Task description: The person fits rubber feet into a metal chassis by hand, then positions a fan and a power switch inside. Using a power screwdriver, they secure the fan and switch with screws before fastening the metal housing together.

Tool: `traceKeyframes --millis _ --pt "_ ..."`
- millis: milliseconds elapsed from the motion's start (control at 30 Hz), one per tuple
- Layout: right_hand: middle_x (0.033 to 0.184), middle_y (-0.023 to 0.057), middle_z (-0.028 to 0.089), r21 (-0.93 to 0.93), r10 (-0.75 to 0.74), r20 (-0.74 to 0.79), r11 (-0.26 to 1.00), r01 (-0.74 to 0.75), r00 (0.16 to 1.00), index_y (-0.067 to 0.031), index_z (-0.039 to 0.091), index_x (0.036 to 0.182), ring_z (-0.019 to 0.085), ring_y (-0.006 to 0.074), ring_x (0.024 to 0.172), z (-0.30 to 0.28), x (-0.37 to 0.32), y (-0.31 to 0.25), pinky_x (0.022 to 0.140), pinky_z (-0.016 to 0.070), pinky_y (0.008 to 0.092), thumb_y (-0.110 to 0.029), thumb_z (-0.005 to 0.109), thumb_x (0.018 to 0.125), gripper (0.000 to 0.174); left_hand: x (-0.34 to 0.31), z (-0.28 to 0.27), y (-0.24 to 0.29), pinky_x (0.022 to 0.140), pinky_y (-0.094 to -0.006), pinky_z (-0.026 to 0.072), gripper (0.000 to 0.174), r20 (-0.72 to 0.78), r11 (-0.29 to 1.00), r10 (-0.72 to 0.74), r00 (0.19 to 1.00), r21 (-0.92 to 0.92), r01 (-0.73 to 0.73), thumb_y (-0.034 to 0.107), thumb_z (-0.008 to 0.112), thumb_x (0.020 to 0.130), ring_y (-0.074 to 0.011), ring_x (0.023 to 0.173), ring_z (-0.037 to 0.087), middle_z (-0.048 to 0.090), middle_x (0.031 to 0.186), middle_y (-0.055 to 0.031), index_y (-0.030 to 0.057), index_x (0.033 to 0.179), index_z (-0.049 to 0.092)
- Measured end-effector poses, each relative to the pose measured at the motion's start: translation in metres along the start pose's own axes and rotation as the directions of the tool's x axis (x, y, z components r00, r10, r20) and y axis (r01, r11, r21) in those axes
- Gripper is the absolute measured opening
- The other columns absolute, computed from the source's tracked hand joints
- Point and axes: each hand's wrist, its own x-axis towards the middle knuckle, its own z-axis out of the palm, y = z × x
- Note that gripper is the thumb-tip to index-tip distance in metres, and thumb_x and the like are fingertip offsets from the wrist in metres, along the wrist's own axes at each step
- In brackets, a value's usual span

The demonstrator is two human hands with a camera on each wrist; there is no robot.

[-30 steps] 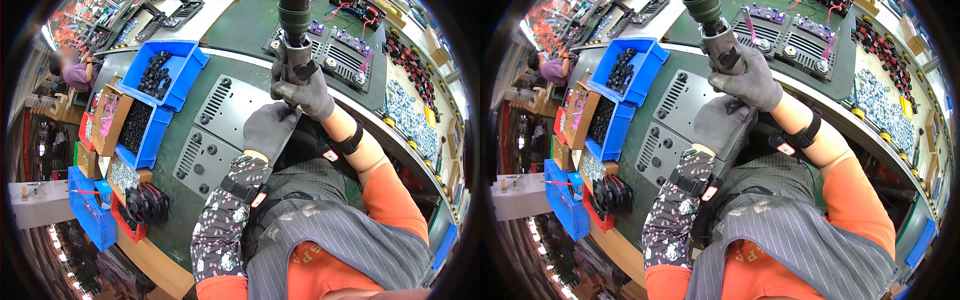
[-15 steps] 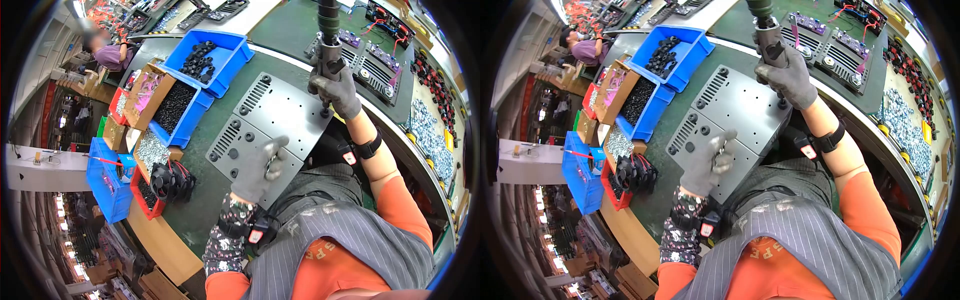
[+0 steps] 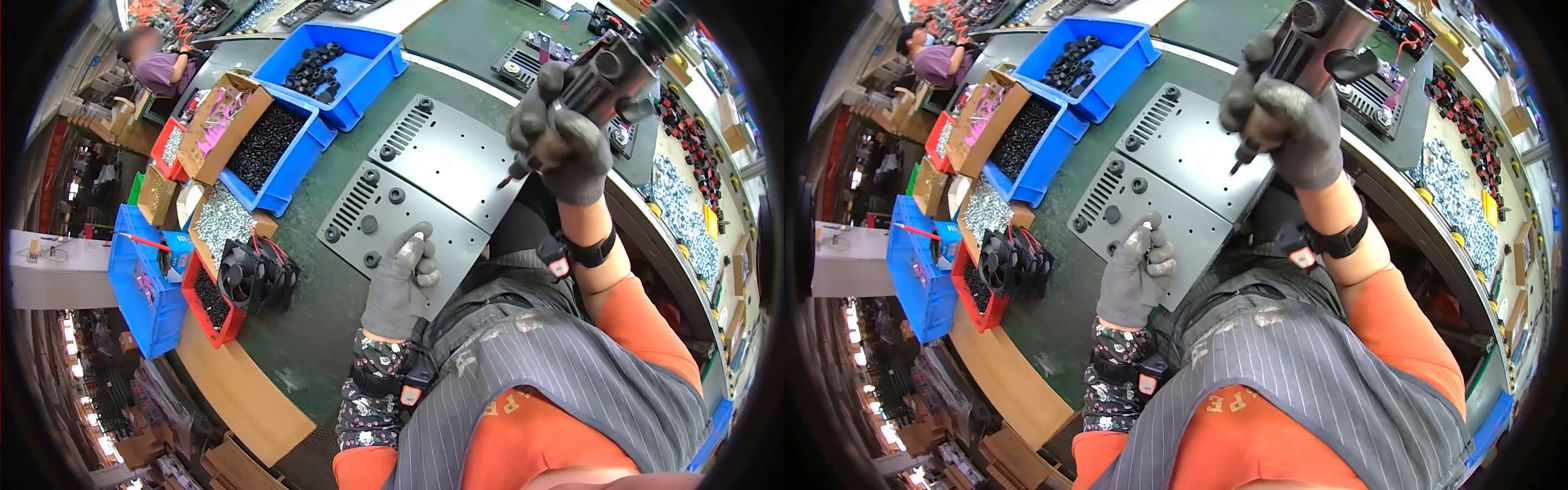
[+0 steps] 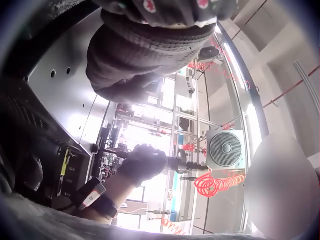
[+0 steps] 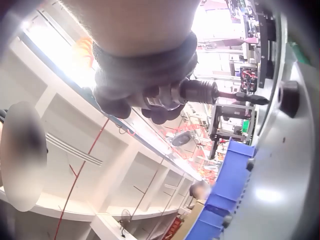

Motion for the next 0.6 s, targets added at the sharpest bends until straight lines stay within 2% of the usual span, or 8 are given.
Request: traceKeyframes --millis 33,100,200,233,333,500,600 --pt "0.072 0.0103 0.055 0.070 0.002 0.034 0.998 -0.004 0.999 -0.0012 0.044 0.110 0.057 0.0212 0.064 0.012 -0.006 -0.002 0.056 0.0478 0.0336 -0.016 0.060 0.073 0.042 0.001 -0.001 -0.002 0.055 -0.0193 0.0374 0.030 0.007 1.000 -0.007 1.000 -0.004 0.007 0.020 0.055 0.093 -0.0081 0.066 0.042 0.054 0.083 -0.0005 0.0013 0.117 0.054" --pt "0.073 0.0108 0.056 0.195 0.004 0.132 0.980 -0.029 0.991 -0.0032 0.043 0.108 0.058 0.0217 0.064 0.029 -0.014 -0.001 0.055 0.0486 0.0344 -0.018 0.063 0.071 0.045 0.005 -0.001 -0.006 0.051 -0.0188 0.0342 0.030 0.096 0.992 -0.111 0.989 -0.052 0.116 0.025 0.054 0.093 -0.0080 0.062 0.040 0.053 0.078 0.0009 0.0022 0.113 0.055" --pt "0.073 0.0100 0.058 0.272 -0.022 0.211 0.961 -0.037 0.977 -0.0042 0.043 0.108 0.059 0.0220 0.062 0.048 -0.019 0.004 0.056 0.0494 0.0328 -0.016 0.065 0.071 0.045 0.005 0.002 -0.011 0.047 -0.0182 0.0307 0.031 0.158 0.985 -0.147 0.976 -0.066 0.159 0.029 0.054 0.094 -0.0075 0.060 0.038 0.050 0.073 0.0019 0.0016 0.109 0.057" --pt "0.075 0.0103 0.059 0.240 0.040 0.268 0.965 -0.107 0.963 -0.0046 0.042 0.108 0.061 0.0228 0.064 0.046 -0.020 0.003 0.057 0.0502 0.0330 -0.017 0.067 0.072 0.046 0.004 0.002 -0.012 0.047 -0.0182 0.0307 0.031 0.159 0.985 -0.146 0.976 -0.070 0.159 0.029 0.054 0.094 -0.0075 0.060 0.038 0.050 0.073 0.0019 0.0016 0.109 0.057" --pt "0.075 0.0104 0.059 0.268 0.037 0.227 0.958 -0.099 0.973 -0.0051 0.042 0.109 0.061 0.0229 0.065 0.056 -0.020 0.008 0.058 0.0507 0.0336 -0.016 0.068 0.071 0.047 0.000 0.002 -0.013 0.046 -0.0179 0.0299 0.033 0.148 0.989 -0.135 0.980 -0.043 0.143 0.032 0.053 0.094 -0.0072 0.059 0.037 0.048 0.072 0.0021 0.0006 0.105 0.058" --pt "0.075 0.0113 0.059 0.270 0.059 0.242 0.955 -0.125 0.968 -0.0057 0.041 0.108 0.061 0.0226 0.067 0.056 -0.023 0.014 0.059 0.0513 0.0346 -0.017 0.067 0.071 0.047 -0.004 0.008 -0.012 0.046 -0.0176 0.0294 0.035 0.189 0.996 -0.085 0.978 0.044 0.078 0.034 0.052 0.094 -0.0067 0.058 0.035 0.046 0.071 0.0030 0.0005 0.101 0.058" --pt "0.076 0.0118 0.059 0.285 0.032 0.243 0.953 -0.103 0.970 -0.0060 0.042 0.108 0.060 0.0222 0.067 0.056 -0.026 0.013 0.059 0.0513 0.0349 -0.018 0.067 0.072 0.046 -0.004 0.011 -0.012 0.045 -0.0175 0.0290 0.034 0.219 0.996 -0.087 0.972 0.014 0.087 0.035 0.052 0.094 -0.0066 0.058 0.035 0.045 0.071 0.0034 0.0011 0.098 0.058"
